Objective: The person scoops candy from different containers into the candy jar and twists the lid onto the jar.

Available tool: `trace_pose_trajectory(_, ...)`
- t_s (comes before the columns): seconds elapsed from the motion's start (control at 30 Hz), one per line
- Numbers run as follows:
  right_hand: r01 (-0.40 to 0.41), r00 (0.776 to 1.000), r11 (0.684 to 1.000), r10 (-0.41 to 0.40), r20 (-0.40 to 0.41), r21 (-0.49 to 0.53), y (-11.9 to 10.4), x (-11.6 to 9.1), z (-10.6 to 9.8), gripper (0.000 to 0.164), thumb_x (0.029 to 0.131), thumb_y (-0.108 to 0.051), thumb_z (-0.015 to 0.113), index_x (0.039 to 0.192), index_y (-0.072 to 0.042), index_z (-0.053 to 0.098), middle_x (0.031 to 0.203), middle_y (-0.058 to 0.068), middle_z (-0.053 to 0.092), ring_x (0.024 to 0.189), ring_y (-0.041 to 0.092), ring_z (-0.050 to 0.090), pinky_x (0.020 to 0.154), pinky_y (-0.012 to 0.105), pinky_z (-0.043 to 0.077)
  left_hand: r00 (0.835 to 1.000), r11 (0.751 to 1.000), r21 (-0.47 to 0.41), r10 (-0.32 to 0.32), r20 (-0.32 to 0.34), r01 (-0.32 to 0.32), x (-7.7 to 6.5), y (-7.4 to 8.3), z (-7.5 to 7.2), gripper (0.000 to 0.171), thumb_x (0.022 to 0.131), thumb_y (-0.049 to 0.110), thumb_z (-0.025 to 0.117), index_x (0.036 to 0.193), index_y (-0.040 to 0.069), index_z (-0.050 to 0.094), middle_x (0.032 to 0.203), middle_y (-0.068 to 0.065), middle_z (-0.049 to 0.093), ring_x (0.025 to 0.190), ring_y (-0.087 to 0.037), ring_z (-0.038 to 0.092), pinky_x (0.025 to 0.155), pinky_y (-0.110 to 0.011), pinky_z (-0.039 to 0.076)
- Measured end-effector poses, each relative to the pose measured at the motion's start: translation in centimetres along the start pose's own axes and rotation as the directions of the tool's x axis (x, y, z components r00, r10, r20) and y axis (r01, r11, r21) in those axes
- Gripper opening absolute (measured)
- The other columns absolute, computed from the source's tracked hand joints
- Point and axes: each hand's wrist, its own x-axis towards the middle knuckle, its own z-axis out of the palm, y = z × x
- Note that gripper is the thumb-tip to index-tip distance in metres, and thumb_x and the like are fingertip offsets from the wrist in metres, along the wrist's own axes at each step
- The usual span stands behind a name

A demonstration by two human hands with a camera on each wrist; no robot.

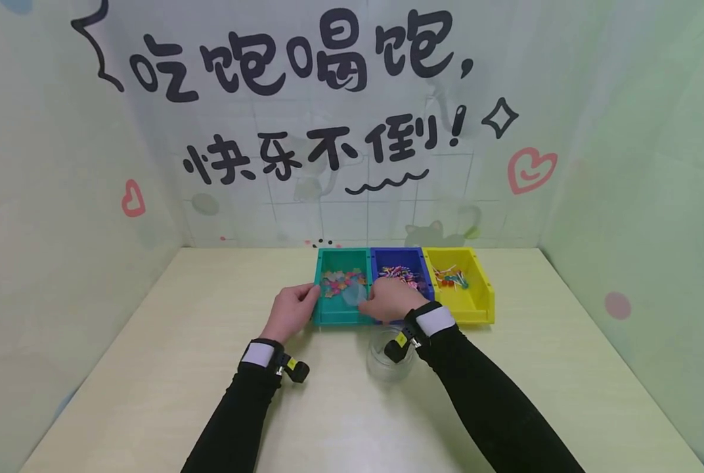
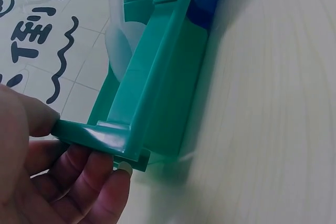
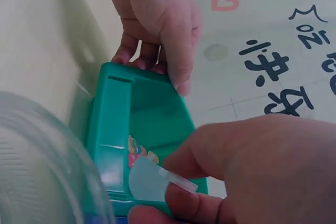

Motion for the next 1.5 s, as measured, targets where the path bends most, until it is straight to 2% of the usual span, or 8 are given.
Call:
trace_pose_trajectory(0.2,-0.051,0.998,0.999,0.05,-0.045,-0.02,-0.9,0.3,-1.4,0.059,0.112,-0.037,0.06,0.058,-0.016,0.047,0.056,-0.001,0.055,0.058,0.023,0.06,0.059,0.032,0.038,1.0,1.0,-0.008,-0.008,0.003,0.008,0.3,-0.2,-0.1,0.046,0.115,0.036,0.056,0.148,0.006,0.07,0.109,-0.013,0.075,0.094,-0.024,0.061,0.072,-0.028,0.047)
trace_pose_trajectory(0.4,-0.111,0.989,0.993,0.116,-0.092,0.05,-1.3,0.9,-2.0,0.058,0.113,-0.034,0.059,0.059,-0.015,0.048,0.059,-0.001,0.055,0.081,0.033,0.078,0.062,0.03,0.045,1.0,1.0,-0.023,-0.008,0.008,0.008,0.3,-0.2,-0.2,0.046,0.115,0.037,0.056,0.146,0.006,0.071,0.097,-0.01,0.071,0.089,-0.023,0.059,0.071,-0.029,0.046)
trace_pose_trajectory(0.53,-0.119,0.987,0.989,0.128,-0.098,0.092,-1.2,1.4,-1.9,0.056,0.111,-0.025,0.06,0.056,-0.015,0.052,0.061,0.001,0.062,0.064,0.023,0.068,0.055,0.027,0.038,1.0,1.0,-0.024,-0.006,0.009,0.006,0.3,-0.3,-0.1,0.045,0.115,0.036,0.056,0.146,0.007,0.071,0.095,-0.01,0.07,0.086,-0.022,0.058,0.071,-0.029,0.045)
trace_pose_trajectory(0.7,-0.069,0.985,0.993,0.084,-0.153,0.101,-1.6,1.6,-1.9,0.058,0.109,-0.018,0.06,0.052,-0.015,0.048,0.055,-0.002,0.054,0.049,0.013,0.046,0.052,0.026,0.033,1.0,1.0,-0.03,0.0,0.01,0.0,0.3,-0.3,0.0,0.045,0.115,0.035,0.057,0.147,0.006,0.07,0.088,-0.008,0.065,0.083,-0.021,0.057,0.069,-0.03,0.044)
trace_pose_trajectory(0.8,-0.061,0.983,0.995,0.073,-0.167,0.078,-2.2,1.2,-2.5,0.057,0.108,-0.018,0.061,0.053,-0.015,0.048,0.057,0.002,0.06,0.051,0.019,0.057,0.054,0.026,0.036,1.0,1.0,-0.027,0.004,0.012,-0.003,0.3,-0.4,-0.1,0.044,0.115,0.035,0.057,0.145,0.006,0.072,0.082,-0.005,0.061,0.082,-0.021,0.055,0.069,-0.03,0.042)
trace_pose_trajectory(0.97,-0.048,0.983,0.998,0.053,-0.174,0.034,-3.6,0.6,-3.4,0.04,0.104,-0.014,0.063,0.064,-0.009,0.066,0.063,0.005,0.072,0.07,0.031,0.077,0.06,0.027,0.043,1.0,0.999,-0.023,0.024,0.004,-0.024,0.5,-0.4,-0.3,0.043,0.115,0.035,0.057,0.142,0.007,0.074,0.077,-0.004,0.057,0.079,-0.021,0.054,0.068,-0.03,0.041)
trace_pose_trajectory(1.27,-0.107,0.981,0.992,0.117,-0.153,0.071,-2.7,2.1,-1.8,0.043,0.106,-0.011,0.061,0.065,-0.006,0.075,0.064,0.006,0.075,0.077,0.032,0.078,0.055,0.026,0.036,0.999,0.999,-0.042,0.0,0.035,0.001,0.1,-0.3,-0.4,0.045,0.115,0.036,0.056,0.148,0.009,0.07,0.082,-0.005,0.059,0.079,-0.02,0.055,0.068,-0.029,0.043)
trace_pose_trajectory(1.5,-0.051,0.984,0.996,0.062,-0.166,0.07,-3.0,3.2,-0.7,0.049,0.106,-0.01,0.062,0.057,-0.006,0.068,0.066,0.008,0.078,0.052,0.018,0.062,0.049,0.024,0.028,0.998,0.997,-0.08,-0.015,0.053,0.02,0.1,-0.5,-0.6,0.046,0.115,0.038,0.057,0.15,0.012,0.069,0.092,-0.007,0.065,0.082,-0.019,0.057,0.071,-0.027,0.048)
